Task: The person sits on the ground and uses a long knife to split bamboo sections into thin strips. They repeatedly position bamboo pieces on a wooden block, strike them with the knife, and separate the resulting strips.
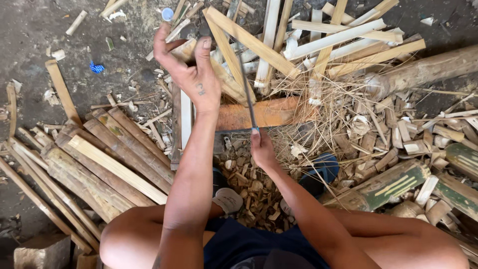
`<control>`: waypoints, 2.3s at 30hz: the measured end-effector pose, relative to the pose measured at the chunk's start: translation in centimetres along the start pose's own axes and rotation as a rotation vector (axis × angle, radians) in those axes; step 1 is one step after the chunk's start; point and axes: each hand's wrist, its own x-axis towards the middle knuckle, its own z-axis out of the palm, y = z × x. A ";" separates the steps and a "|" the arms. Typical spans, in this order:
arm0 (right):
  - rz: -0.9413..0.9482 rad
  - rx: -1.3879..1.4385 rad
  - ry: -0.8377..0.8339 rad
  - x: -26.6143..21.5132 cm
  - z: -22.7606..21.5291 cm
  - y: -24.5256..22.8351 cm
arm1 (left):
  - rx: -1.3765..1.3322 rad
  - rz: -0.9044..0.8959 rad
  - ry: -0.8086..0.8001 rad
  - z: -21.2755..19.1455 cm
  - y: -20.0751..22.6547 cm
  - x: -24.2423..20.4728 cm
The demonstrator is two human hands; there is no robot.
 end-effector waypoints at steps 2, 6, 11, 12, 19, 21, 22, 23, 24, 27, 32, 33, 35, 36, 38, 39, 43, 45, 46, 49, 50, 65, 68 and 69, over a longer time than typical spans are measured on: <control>0.265 -0.298 0.053 1.1 -0.3 0.4 | -0.155 0.015 -0.009 -0.3 -1.2 0.2; 0.529 -0.283 0.009 1.7 -4.9 2.0 | -0.131 -0.425 -0.068 -0.6 -4.5 -3.2; 0.456 -0.350 -0.030 0.0 -7.0 4.3 | 0.287 -0.689 -0.605 -1.0 -6.7 -10.0; 0.411 -0.418 -0.032 -0.9 -7.2 4.6 | 0.339 -0.722 -0.620 -1.1 -6.6 -10.1; 0.474 -0.194 -0.044 -3.0 -7.0 5.2 | 0.044 -0.236 -0.433 -1.7 -3.6 -2.4; 0.516 -0.108 -0.033 -2.9 -6.7 4.9 | 0.237 -0.102 -0.613 -2.2 -2.7 -1.6; 0.560 -0.048 0.003 -3.1 -6.6 4.8 | 0.333 -0.034 -0.705 -2.4 -2.4 -2.0; 0.604 0.014 0.039 -3.3 -6.4 4.8 | 0.347 0.026 -0.689 -2.6 -2.2 -2.7; 0.648 0.073 0.076 -3.5 -6.3 4.6 | 0.359 0.086 -0.671 -2.8 -2.1 -3.6; 0.574 0.106 -0.006 -5.0 -6.0 4.2 | 0.310 -0.015 -0.637 -3.1 -1.9 -7.0; 0.499 -0.040 0.015 -6.3 -5.5 1.0 | 0.144 -0.173 -0.471 -2.5 -0.5 -7.7; 0.486 -0.125 0.022 -6.3 -5.1 -0.1 | 0.125 -0.212 -0.436 -2.4 0.0 -6.8; 0.372 -0.251 -0.006 -5.8 -4.1 -2.8 | -0.140 -0.246 -0.297 -2.1 1.0 -4.5; 0.316 -0.313 -0.021 -5.6 -3.5 -4.3 | -0.383 -0.240 -0.191 -2.1 1.5 -3.4; 0.138 -0.369 -0.079 -5.0 -2.2 -7.3 | -0.485 -0.232 -0.176 -2.2 2.6 -2.1; 0.048 -0.395 -0.107 -4.8 -1.4 -8.5 | -0.535 -0.227 -0.169 -2.3 3.1 -1.7; -0.279 -0.216 -0.110 -4.6 1.8 -9.3 | -0.419 -0.181 -0.128 -3.5 3.4 -1.6; -0.383 -0.273 -0.043 -4.2 2.5 -7.6 | -0.505 -0.193 -0.102 -4.0 2.8 -1.4; -0.193 -0.338 -0.014 -3.6 2.3 -6.5 | -0.491 -0.192 -0.089 -4.3 2.4 -1.2; 0.295 -0.456 0.027 -1.7 -0.1 -4.0 | -0.482 -0.216 -0.057 -5.2 1.6 -0.5; 0.398 -0.448 0.015 -1.1 -1.1 -3.8 | -0.508 -0.239 -0.058 -5.2 1.5 -0.3; 0.217 -0.588 -0.021 -1.5 -3.6 -0.2 | -0.681 -0.317 -0.328 -5.1 0.5 1.1; 0.449 -0.555 -0.082 -0.3 -5.8 -0.3 | -0.468 -0.336 -0.401 -5.3 2.1 1.3; 0.469 -0.529 -0.113 -0.7 -6.2 -1.2 | -0.371 -0.348 -0.428 -5.6 2.8 0.9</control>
